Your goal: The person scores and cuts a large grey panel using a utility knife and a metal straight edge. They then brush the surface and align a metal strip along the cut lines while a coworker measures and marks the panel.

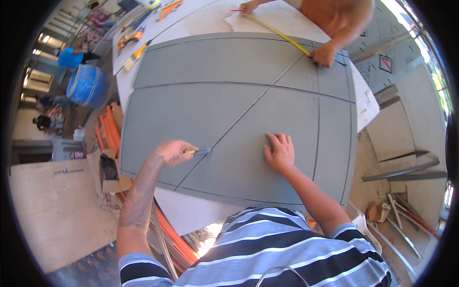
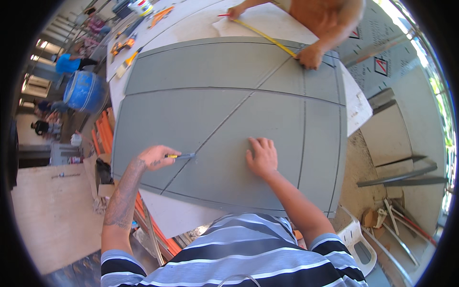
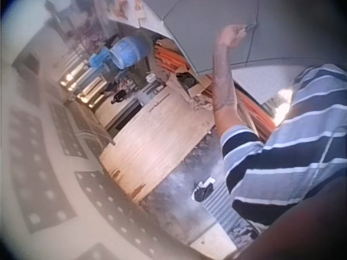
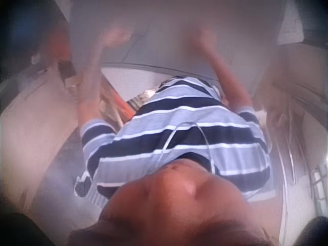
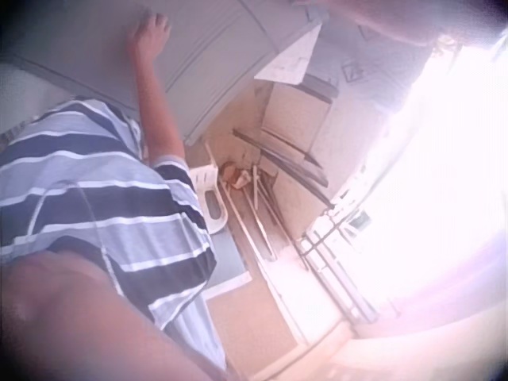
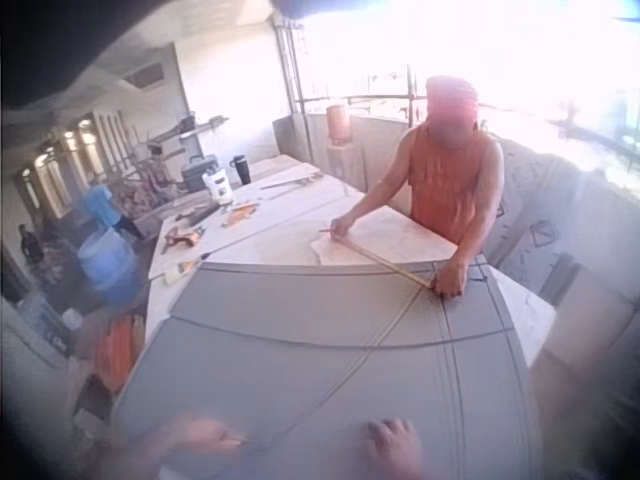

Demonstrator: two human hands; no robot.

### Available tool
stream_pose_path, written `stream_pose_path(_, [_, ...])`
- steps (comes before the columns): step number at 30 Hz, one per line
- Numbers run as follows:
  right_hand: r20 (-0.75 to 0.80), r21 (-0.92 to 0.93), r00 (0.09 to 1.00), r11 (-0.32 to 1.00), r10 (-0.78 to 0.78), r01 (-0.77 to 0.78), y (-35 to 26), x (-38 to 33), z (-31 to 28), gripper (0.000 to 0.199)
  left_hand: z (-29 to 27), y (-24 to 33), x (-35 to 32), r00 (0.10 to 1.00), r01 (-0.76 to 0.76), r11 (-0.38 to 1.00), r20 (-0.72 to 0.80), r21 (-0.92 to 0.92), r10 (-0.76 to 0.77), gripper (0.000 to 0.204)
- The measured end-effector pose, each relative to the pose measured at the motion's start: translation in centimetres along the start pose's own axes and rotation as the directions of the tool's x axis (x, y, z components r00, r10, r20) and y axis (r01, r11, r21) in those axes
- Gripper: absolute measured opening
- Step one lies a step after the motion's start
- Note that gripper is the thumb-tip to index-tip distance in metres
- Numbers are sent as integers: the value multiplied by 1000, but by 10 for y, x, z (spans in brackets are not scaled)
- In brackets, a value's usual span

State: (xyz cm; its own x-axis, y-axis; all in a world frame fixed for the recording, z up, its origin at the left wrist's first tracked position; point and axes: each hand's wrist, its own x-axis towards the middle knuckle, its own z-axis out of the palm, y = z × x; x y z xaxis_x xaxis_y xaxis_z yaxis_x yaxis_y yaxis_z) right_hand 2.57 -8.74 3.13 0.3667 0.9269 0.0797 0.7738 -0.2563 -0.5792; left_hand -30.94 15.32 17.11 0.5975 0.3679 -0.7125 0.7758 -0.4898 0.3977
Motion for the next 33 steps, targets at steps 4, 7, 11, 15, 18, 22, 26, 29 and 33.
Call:
stream_pose_path(4, [-23, 1, 1000, 1000, 11, -11, -1, 2, 1, 44, 51, -67, -111, 996, 75, 991, 45, 108, -80, 45])
stream_pose_path(7, [-32, -13, 999, 999, -39, 39, -5, 1, 3, 45, 105, -118, -178, 883, 203, 863, 294, 462, -365, 41])
stream_pose_path(11, [-84, -2, 994, 998, -64, 64, -10, -6, 4, 44, 92, -132, -219, 757, 511, 748, 190, 423, -625, 55])
stream_pose_path(15, [-83, -18, 995, 998, -54, 53, -19, -3, 4, 44, 58, -61, -157, 936, 291, 956, -220, 42, -275, 48])
stream_pose_path(18, [-68, -31, 996, 998, -57, 55, -19, -2, 5, 43, 66, -3, -110, 933, 158, 987, -327, -9, -152, 54])
stream_pose_path(22, [-74, -95, 982, 982, -173, 166, -3, -8, 14, 39, 107, 53, -67, 870, -76, 983, -493, -165, -15, 52])
stream_pose_path(26, [303, 718, 951, 639, 68, -275, -35, -27, 10, 35, 149, 101, -22, 694, -426, 838, -718, -341, 60, 50])
stream_pose_path(29, [496, 833, 868, 265, 30, -485, -86, -48, 1, 42, 175, 133, -8, 630, -492, 793, -776, -360, 38, 48])
stream_pose_path(33, [504, 854, 864, 144, 2, -499, -119, -56, 0, 42, 185, 141, -22, 662, -468, 778, -749, -419, -6, 44])
